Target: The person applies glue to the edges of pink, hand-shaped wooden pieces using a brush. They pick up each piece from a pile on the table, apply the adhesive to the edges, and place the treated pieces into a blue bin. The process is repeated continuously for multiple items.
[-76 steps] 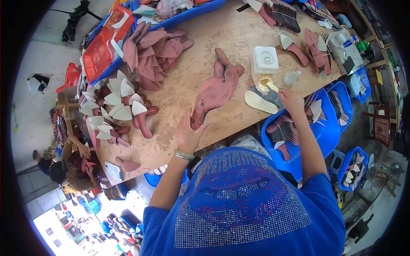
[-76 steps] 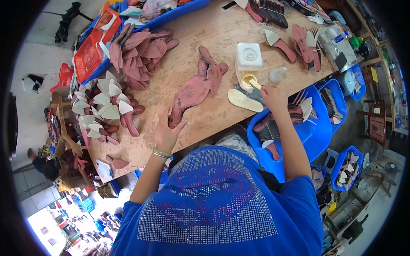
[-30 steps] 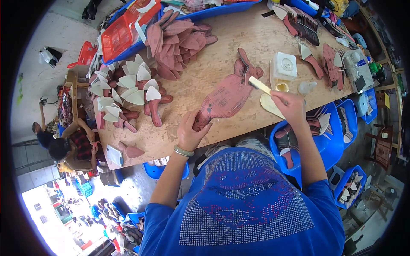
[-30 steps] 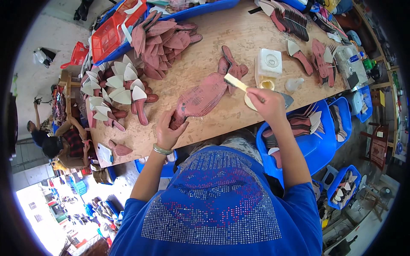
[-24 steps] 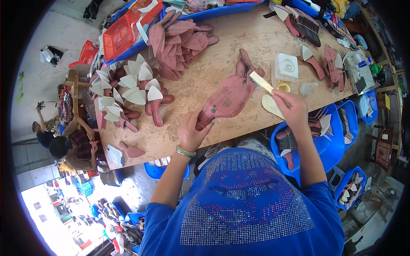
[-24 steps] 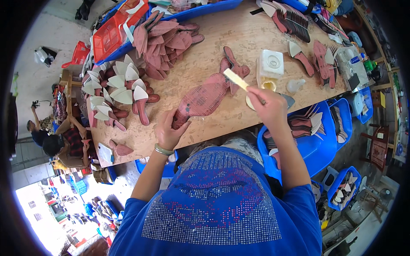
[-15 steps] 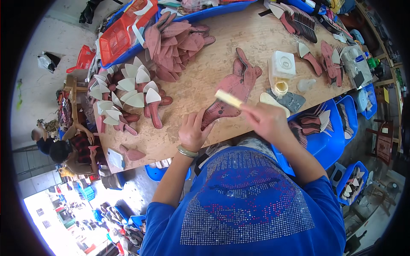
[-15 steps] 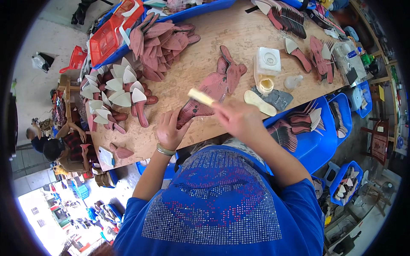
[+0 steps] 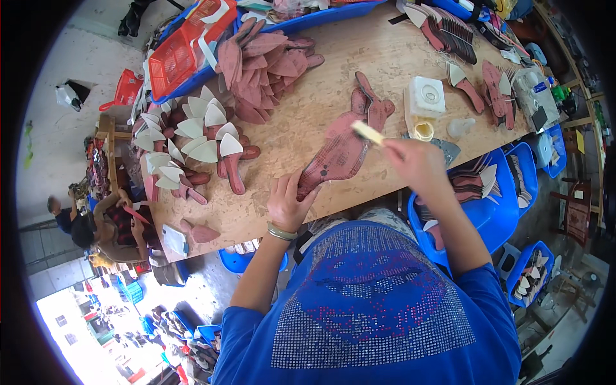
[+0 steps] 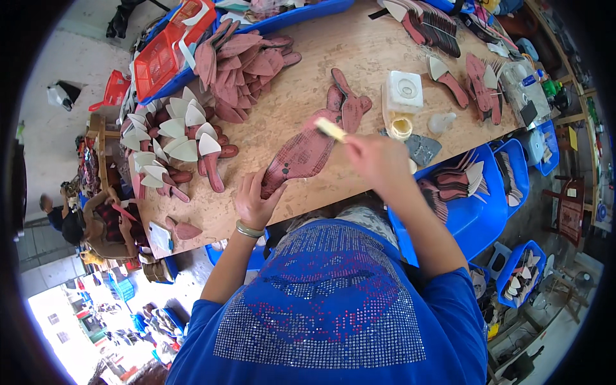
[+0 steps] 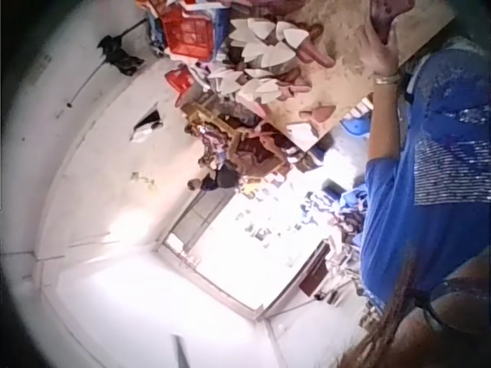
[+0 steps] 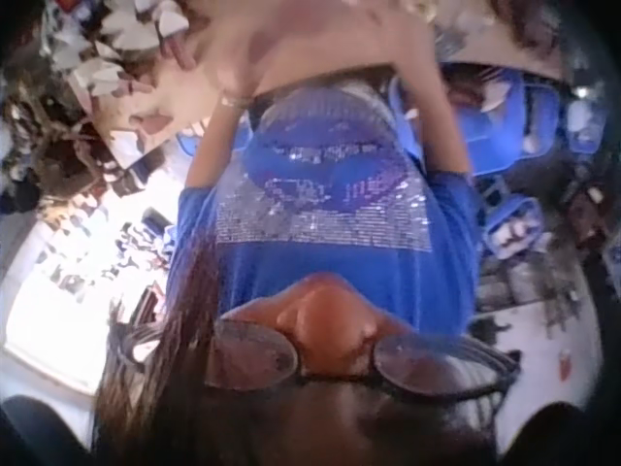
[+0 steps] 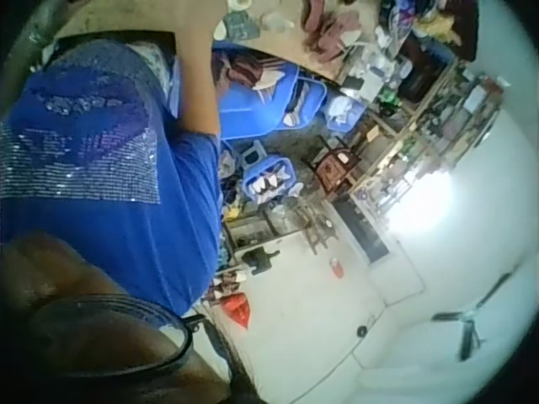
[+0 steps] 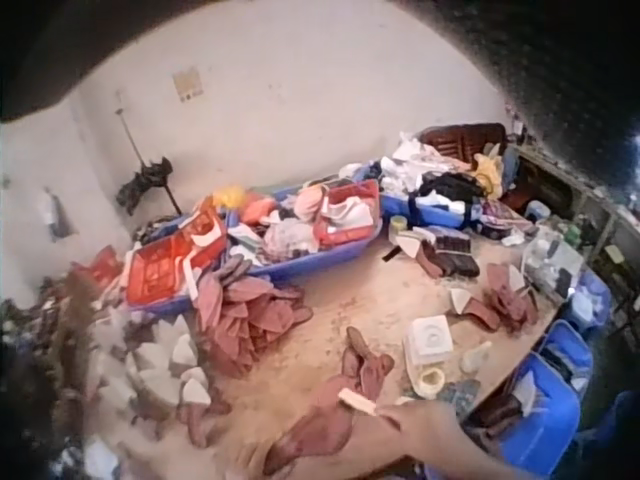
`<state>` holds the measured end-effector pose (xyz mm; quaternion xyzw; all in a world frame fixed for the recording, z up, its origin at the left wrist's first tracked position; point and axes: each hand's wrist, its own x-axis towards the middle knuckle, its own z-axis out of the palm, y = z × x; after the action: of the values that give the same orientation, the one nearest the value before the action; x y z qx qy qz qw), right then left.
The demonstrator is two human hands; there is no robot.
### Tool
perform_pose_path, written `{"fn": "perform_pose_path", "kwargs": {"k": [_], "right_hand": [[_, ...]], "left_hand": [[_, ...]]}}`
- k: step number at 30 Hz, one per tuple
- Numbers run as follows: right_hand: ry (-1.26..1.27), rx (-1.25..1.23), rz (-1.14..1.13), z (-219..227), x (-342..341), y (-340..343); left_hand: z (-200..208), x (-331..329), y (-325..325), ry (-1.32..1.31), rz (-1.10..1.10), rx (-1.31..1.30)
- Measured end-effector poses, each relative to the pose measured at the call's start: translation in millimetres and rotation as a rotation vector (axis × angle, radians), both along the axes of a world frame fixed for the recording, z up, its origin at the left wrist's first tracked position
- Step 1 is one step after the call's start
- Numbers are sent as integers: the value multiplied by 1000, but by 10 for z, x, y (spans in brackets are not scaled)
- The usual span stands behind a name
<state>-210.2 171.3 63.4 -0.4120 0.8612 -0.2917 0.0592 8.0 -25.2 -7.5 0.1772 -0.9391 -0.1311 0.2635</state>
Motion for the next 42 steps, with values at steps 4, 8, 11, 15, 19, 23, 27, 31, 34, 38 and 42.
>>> {"fn": "perform_pose_path", "kwargs": {"k": [4, 8, 11, 15, 19, 23, 27, 31, 34, 38, 42], "right_hand": [[-71, 75, -109, -64, -203, 91], [-90, -171, 36, 1, -33, -148], [-20, 73, 83, -148, -51, -208], [-163, -48, 44, -170, -223, -109], [-239, 81, 31, -64, -28, -279], [-297, -42, 51, -158, -107, -254], [-381, 61, 71, -94, -35, -370], [-475, -150, 42, -224, -133, -364], [-507, 11, 20, -219, -158, -332], [-521, -13, 32, -414, -29, -299], [-514, 37, 53, -501, 103, -314]], "left_hand": [[-81, 101, -26, 2, 46, 28], [-33, 211, 2, -30, 117, 5], [-104, 378, -7, -27, 96, 118], [-30, 446, -54, 30, 136, 124], [-44, 535, 19, 84, 201, 198], [-75, 678, 70, 85, 279, 234], [-82, 723, 56, 80, 311, 239], [-189, 901, 77, 204, 531, 593], [-625, 1181, -26, 519, 654, 917], [-1496, 1784, -433, 723, 823, 1132], [-1492, 2033, -785, 955, 1013, 1273]]}}
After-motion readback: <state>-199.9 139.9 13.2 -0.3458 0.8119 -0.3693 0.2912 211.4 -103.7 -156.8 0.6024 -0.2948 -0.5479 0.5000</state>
